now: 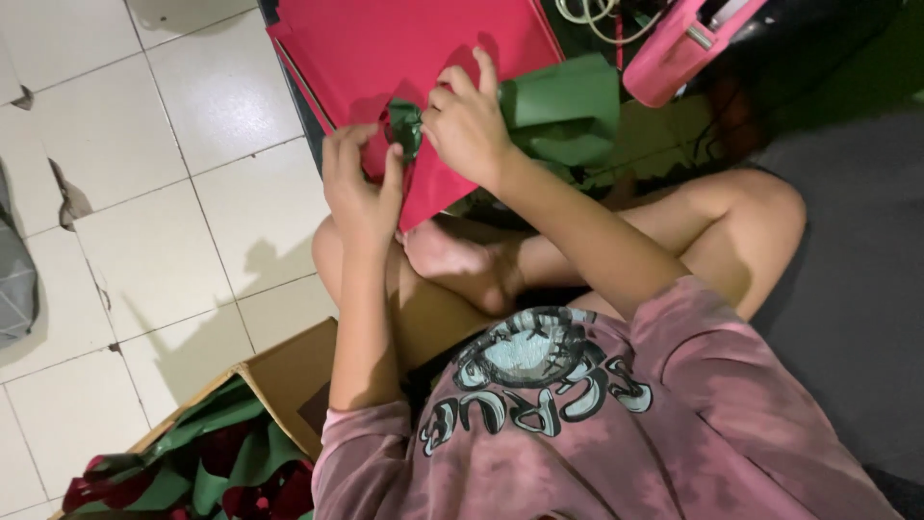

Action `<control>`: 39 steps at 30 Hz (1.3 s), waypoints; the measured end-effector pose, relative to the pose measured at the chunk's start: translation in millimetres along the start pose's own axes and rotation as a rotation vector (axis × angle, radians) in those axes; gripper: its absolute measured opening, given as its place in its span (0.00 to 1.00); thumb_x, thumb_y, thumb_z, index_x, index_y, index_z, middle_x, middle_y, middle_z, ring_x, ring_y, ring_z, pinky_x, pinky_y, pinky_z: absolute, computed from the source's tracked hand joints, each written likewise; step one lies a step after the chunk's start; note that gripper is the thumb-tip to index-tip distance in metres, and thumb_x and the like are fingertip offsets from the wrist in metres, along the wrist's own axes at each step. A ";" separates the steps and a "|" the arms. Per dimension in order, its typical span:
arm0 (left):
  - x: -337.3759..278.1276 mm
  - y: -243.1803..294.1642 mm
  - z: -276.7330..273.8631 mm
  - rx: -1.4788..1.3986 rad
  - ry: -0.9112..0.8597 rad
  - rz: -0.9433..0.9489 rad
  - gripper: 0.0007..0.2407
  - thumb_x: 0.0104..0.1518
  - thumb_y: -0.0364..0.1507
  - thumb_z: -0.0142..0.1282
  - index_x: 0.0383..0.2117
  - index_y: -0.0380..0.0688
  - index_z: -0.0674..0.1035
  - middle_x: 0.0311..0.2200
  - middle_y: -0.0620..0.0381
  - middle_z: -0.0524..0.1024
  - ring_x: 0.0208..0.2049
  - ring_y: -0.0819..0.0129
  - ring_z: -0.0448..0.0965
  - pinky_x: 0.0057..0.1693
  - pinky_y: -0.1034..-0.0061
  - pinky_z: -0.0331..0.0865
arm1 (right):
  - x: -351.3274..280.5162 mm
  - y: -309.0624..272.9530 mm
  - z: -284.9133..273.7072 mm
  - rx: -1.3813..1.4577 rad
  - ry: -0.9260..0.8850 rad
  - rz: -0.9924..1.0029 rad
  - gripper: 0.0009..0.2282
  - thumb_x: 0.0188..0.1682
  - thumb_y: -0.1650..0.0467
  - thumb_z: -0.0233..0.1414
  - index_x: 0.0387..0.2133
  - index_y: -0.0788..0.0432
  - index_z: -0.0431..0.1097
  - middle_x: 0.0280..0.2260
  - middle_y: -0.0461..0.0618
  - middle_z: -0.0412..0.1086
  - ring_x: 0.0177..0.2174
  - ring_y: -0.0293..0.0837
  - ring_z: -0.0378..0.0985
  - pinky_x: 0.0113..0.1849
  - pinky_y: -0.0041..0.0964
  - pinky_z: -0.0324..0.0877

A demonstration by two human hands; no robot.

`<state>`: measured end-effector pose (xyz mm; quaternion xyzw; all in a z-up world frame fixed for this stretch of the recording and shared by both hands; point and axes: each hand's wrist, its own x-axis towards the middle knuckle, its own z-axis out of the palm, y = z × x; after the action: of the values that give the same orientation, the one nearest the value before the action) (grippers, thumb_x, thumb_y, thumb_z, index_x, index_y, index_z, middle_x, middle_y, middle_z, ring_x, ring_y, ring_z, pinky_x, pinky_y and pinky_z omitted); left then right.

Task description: The person is creating a decorative floral arrangement component by folding green paper into a fan shape and securing it with a red ribbon.

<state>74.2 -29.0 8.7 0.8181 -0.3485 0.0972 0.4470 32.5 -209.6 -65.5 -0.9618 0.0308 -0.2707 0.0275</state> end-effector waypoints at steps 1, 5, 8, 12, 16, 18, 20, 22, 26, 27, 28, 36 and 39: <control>6.2 -6.7 4.7 0.003 -0.001 0.001 0.11 0.55 0.25 0.63 0.43 0.38 0.76 0.43 0.47 0.74 0.43 0.51 0.76 0.51 0.65 0.70 | 2.6 -1.6 1.2 0.003 0.002 0.001 0.05 0.47 0.66 0.60 0.25 0.53 0.80 0.32 0.45 0.74 0.46 0.49 0.68 0.61 0.70 0.41; 25.3 -20.6 18.8 0.092 -0.013 0.009 0.07 0.53 0.25 0.64 0.34 0.37 0.80 0.42 0.49 0.74 0.44 0.52 0.73 0.53 0.64 0.68 | 7.7 -7.8 -3.9 0.078 0.053 0.052 0.04 0.45 0.70 0.62 0.26 0.57 0.80 0.38 0.47 0.70 0.51 0.54 0.66 0.61 0.66 0.45; 32.8 -24.2 22.5 0.157 -0.013 0.034 0.05 0.53 0.25 0.65 0.31 0.38 0.80 0.39 0.51 0.73 0.41 0.54 0.71 0.50 0.66 0.69 | 6.8 -7.9 -5.7 0.101 0.064 0.069 0.03 0.44 0.70 0.63 0.25 0.57 0.79 0.40 0.47 0.67 0.46 0.52 0.65 0.60 0.62 0.48; 40.0 -17.1 20.5 0.221 -0.037 0.081 0.04 0.51 0.23 0.66 0.27 0.39 0.81 0.43 0.49 0.73 0.45 0.53 0.70 0.53 0.64 0.66 | 3.8 -1.0 -0.5 0.135 0.042 0.063 0.03 0.43 0.70 0.65 0.28 0.55 0.81 0.36 0.45 0.67 0.44 0.50 0.66 0.61 0.63 0.44; 40.8 -18.2 25.9 0.211 -0.077 0.093 0.03 0.50 0.23 0.66 0.26 0.37 0.83 0.46 0.47 0.73 0.49 0.51 0.69 0.56 0.61 0.65 | 3.0 -0.5 -1.3 0.195 0.091 0.046 0.03 0.44 0.71 0.66 0.29 0.56 0.81 0.35 0.45 0.70 0.47 0.50 0.68 0.63 0.66 0.40; 41.4 -25.5 31.6 0.232 -0.120 0.049 0.05 0.52 0.26 0.68 0.25 0.38 0.83 0.46 0.48 0.72 0.48 0.51 0.67 0.54 0.62 0.66 | 5.3 -1.0 -3.1 0.198 0.122 0.058 0.02 0.45 0.73 0.65 0.27 0.58 0.80 0.35 0.46 0.70 0.52 0.54 0.67 0.62 0.66 0.41; 41.3 -25.6 31.1 0.266 -0.119 0.043 0.06 0.52 0.28 0.68 0.26 0.38 0.84 0.46 0.49 0.72 0.48 0.51 0.67 0.54 0.62 0.65 | 5.6 -2.1 -1.7 0.217 0.113 0.078 0.02 0.45 0.73 0.65 0.27 0.58 0.80 0.36 0.46 0.70 0.53 0.54 0.66 0.63 0.67 0.39; 41.9 -24.1 31.7 0.297 -0.121 0.038 0.07 0.52 0.30 0.69 0.27 0.39 0.86 0.46 0.49 0.73 0.48 0.50 0.67 0.54 0.61 0.65 | 6.0 -2.1 -2.7 0.234 0.102 0.100 0.02 0.45 0.74 0.65 0.26 0.58 0.79 0.36 0.46 0.70 0.54 0.54 0.65 0.63 0.67 0.38; 42.8 -27.9 36.3 0.322 -0.151 0.043 0.06 0.53 0.28 0.67 0.29 0.37 0.86 0.48 0.49 0.71 0.50 0.49 0.65 0.54 0.58 0.64 | 7.7 -2.9 -4.1 0.244 0.066 0.115 0.03 0.46 0.74 0.65 0.25 0.57 0.78 0.37 0.45 0.68 0.55 0.55 0.64 0.62 0.68 0.38; 43.1 -30.4 38.2 0.312 -0.172 0.029 0.05 0.53 0.27 0.65 0.28 0.37 0.86 0.49 0.49 0.70 0.51 0.49 0.64 0.54 0.58 0.63 | 8.2 -2.9 -4.2 0.237 0.046 0.121 0.03 0.46 0.74 0.64 0.26 0.56 0.78 0.37 0.44 0.69 0.56 0.55 0.64 0.63 0.68 0.36; 42.8 -33.6 38.4 0.311 -0.171 0.030 0.05 0.53 0.27 0.65 0.28 0.37 0.86 0.49 0.49 0.70 0.51 0.49 0.64 0.54 0.58 0.63 | 8.5 -2.8 -3.4 0.236 0.047 0.122 0.03 0.46 0.74 0.64 0.26 0.56 0.78 0.37 0.44 0.69 0.56 0.55 0.64 0.63 0.68 0.36; 42.4 -28.6 41.6 0.460 -0.180 0.033 0.11 0.52 0.34 0.70 0.27 0.37 0.87 0.55 0.44 0.69 0.60 0.44 0.58 0.62 0.47 0.52 | 9.1 0.4 0.8 0.248 0.059 0.102 0.04 0.48 0.73 0.63 0.25 0.60 0.77 0.36 0.46 0.68 0.55 0.57 0.65 0.62 0.73 0.36; 47.8 -31.8 47.2 0.305 -0.254 -0.062 0.05 0.51 0.29 0.69 0.26 0.40 0.88 0.53 0.51 0.69 0.56 0.48 0.59 0.55 0.50 0.57 | 7.5 -0.9 1.5 0.218 0.046 0.107 0.04 0.48 0.72 0.64 0.27 0.60 0.78 0.36 0.46 0.69 0.55 0.56 0.64 0.63 0.72 0.34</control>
<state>123.2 -78.4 -17.3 0.8923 -0.3581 0.0310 0.2732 39.7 -209.2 -62.9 -0.9437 0.0529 -0.2924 0.1453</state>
